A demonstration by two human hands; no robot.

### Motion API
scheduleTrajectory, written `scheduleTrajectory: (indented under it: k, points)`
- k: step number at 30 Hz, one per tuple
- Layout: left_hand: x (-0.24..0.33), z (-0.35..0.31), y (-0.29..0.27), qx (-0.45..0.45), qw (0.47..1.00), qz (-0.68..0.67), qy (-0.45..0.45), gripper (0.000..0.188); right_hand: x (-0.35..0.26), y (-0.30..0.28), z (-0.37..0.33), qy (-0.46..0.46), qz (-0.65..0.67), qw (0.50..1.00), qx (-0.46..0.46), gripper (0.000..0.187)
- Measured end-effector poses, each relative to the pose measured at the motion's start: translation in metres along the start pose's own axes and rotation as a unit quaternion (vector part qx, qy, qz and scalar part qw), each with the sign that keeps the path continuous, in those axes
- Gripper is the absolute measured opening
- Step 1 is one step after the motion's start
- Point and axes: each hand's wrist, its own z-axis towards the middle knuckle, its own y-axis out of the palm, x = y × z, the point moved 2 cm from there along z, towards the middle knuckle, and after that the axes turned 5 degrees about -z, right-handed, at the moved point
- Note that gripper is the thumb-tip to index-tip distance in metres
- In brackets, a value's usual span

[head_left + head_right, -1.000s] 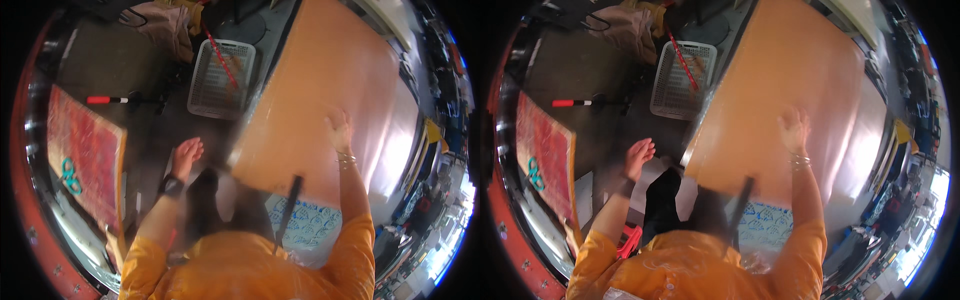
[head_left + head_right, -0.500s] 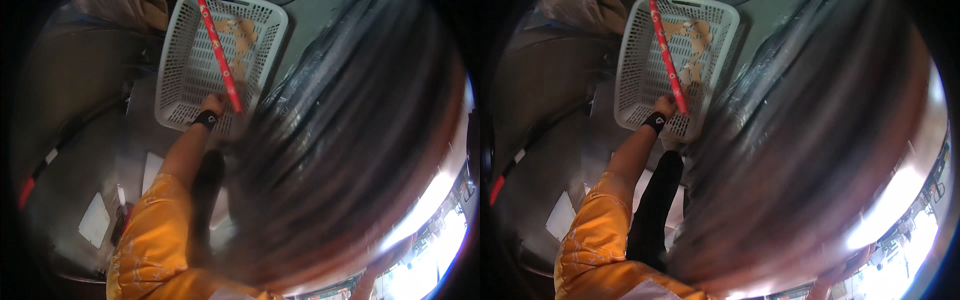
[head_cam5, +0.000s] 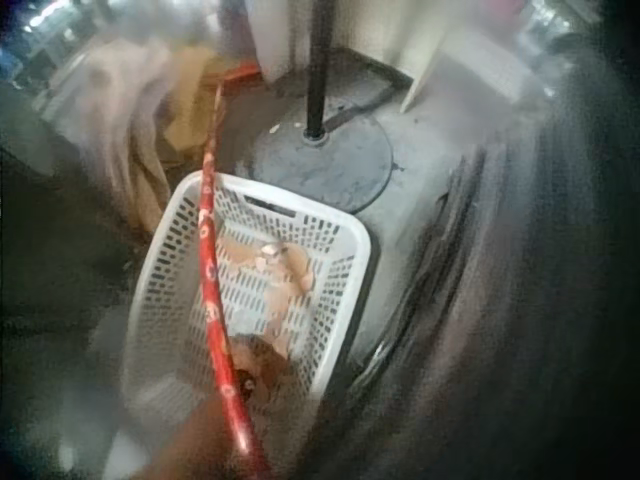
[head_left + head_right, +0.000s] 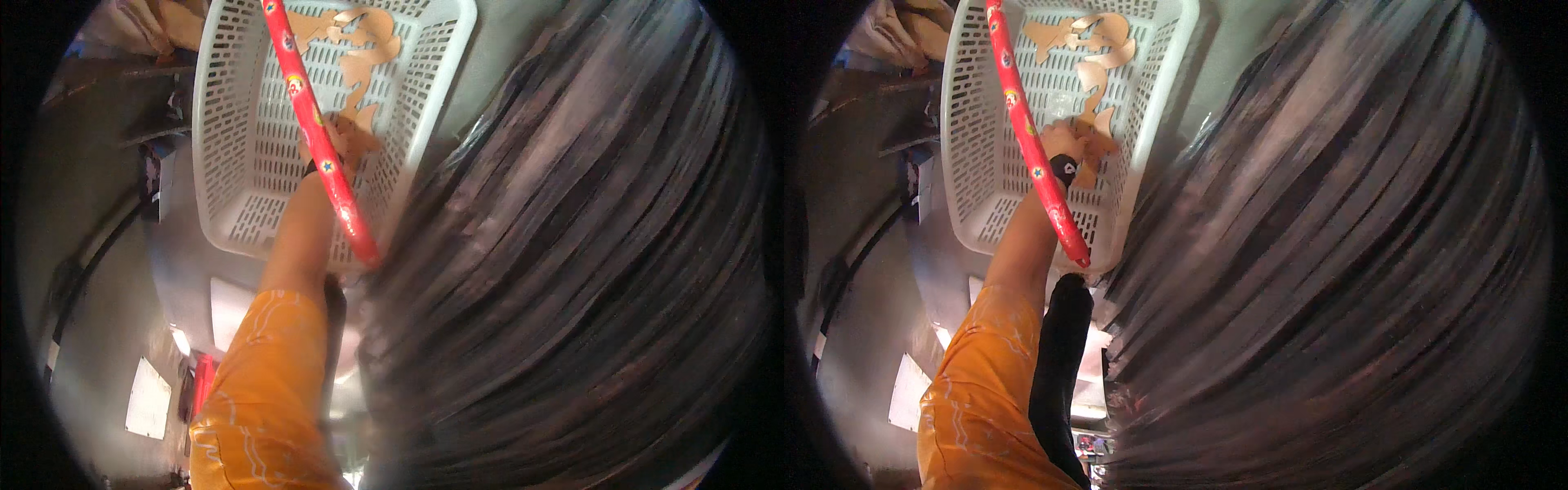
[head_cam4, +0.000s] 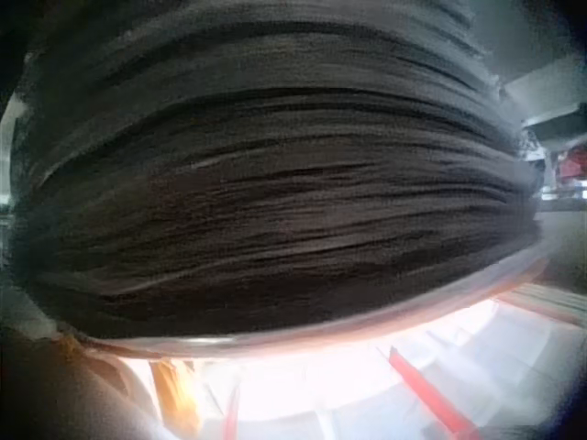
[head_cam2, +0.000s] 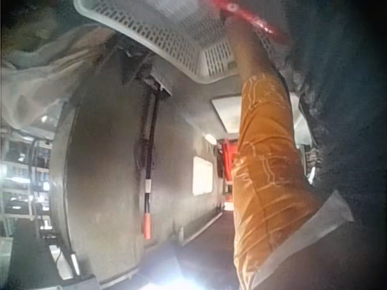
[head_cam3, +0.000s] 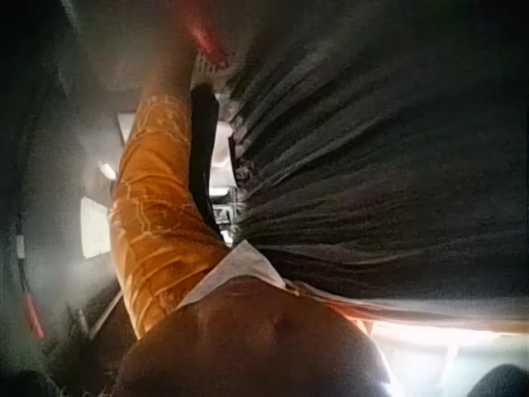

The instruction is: The person cuts a light green sheet with scissors, then places it into a red hydraulic press and activates it. They repeat this process with multiple cut pieces, peeling and stacking them afterward. Finally, they handle a large roll of the same material.

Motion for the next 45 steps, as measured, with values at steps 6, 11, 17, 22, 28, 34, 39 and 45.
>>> scheduleTrajectory:
  k: [6, 11, 17, 22, 28, 34, 39, 45]
  points:
    - [-0.019, 0.002, 0.002, -0.037, 0.957, -0.285, -0.033, 0.030, -0.008, -0.005, -0.003, 0.006, 0.013, 1.000, 0.004, 0.047]
    - [-0.005, -0.096, -0.070, -0.301, 0.660, -0.665, -0.176, 0.032, 0.013, -0.041, -0.018, 0.015, 0.051, 0.999, 0.006, 0.047]
    - [0.050, -0.282, -0.235, -0.144, 0.626, -0.726, -0.245, 0.039, 0.031, -0.056, -0.009, 0.083, 0.085, 0.988, -0.094, 0.053]
    - [0.095, -0.443, -0.374, -0.137, 0.607, -0.759, -0.192, 0.039, -0.030, -0.085, -0.035, -0.228, 0.211, 0.951, -0.004, 0.034]
    - [0.135, -0.642, -0.512, -0.288, 0.592, -0.751, 0.061, 0.046, -0.179, -0.207, -0.193, -0.211, 0.462, 0.706, -0.493, 0.039]
    - [0.095, -0.790, -0.603, -0.118, 0.863, -0.459, 0.175, 0.050, -0.238, -0.321, -0.274, -0.276, 0.534, 0.546, -0.583, 0.021]
    - [-0.111, -0.919, -0.700, 0.374, 0.824, -0.413, 0.103, 0.035, -0.306, -0.392, -0.354, -0.355, 0.556, 0.403, -0.635, 0.021]
    - [-0.471, -1.123, -0.765, 0.759, 0.584, -0.246, -0.151, 0.041, -0.412, -0.397, -0.524, -0.421, 0.456, 0.448, -0.644, 0.024]
